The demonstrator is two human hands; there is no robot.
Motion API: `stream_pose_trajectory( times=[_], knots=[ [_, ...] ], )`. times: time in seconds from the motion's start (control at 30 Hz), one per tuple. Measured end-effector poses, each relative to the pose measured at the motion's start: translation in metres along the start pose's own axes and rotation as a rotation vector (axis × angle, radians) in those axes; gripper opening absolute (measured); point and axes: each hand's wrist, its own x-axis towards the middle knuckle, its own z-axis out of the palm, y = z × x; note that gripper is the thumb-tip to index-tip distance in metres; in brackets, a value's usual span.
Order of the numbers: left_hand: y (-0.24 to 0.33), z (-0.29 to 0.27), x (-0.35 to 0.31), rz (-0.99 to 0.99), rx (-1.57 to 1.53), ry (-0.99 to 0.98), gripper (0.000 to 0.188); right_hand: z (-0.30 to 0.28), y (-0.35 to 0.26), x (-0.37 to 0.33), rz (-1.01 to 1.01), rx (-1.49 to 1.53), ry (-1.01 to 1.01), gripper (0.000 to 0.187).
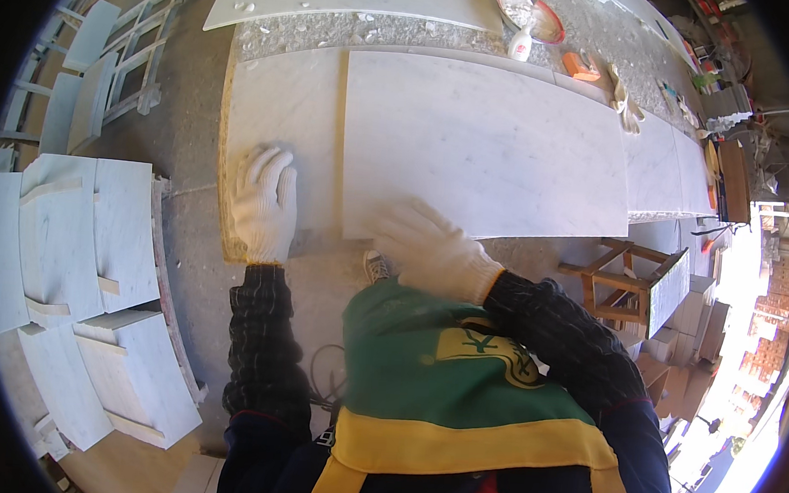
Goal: The person scrapes a white stone slab with a metal scraper, then applies a white paste from a bowl and rubs it into the surface with gloved hands. The person lifts the slab, carries it to a stack, and places it on top. They repeat the process with another slab.
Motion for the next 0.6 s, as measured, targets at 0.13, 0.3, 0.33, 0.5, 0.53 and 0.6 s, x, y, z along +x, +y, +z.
stream_pose_trajectory(
  times=[0.13, 0.3, 0.33, 0.5, 0.53, 0.6],
  knots=[
    [0.001, -0.001, 0.0, -0.001, 0.005, -0.012, 0.017, -0.005, 0.015, -0.087, 0.24, -0.234, 0.014, 0.036],
    [-0.001, 0.002, -0.001, 0.022, 0.004, 0.004, 0.016, 0.015, 0.044, -0.228, 0.638, -0.494, 0.218, 0.063],
    [-0.002, 0.003, -0.002, 0.019, -0.004, 0.005, 0.016, 0.016, 0.046, -0.252, 0.821, -0.537, 0.196, 0.063],
    [-0.002, 0.002, 0.001, 0.049, -0.009, 0.013, 0.016, 0.023, 0.051, -0.305, 1.438, 0.186, 0.711, 0.06],
    [0.0, 0.001, 0.002, 0.049, -0.023, 0.006, 0.016, 0.023, 0.052, -0.304, 1.515, 0.628, 0.917, 0.059],
    [0.007, -0.003, 0.004, 0.102, 0.043, -0.021, 0.023, 0.025, 0.057, -0.291, 1.491, 1.345, 1.294, 0.057]
  ],
)
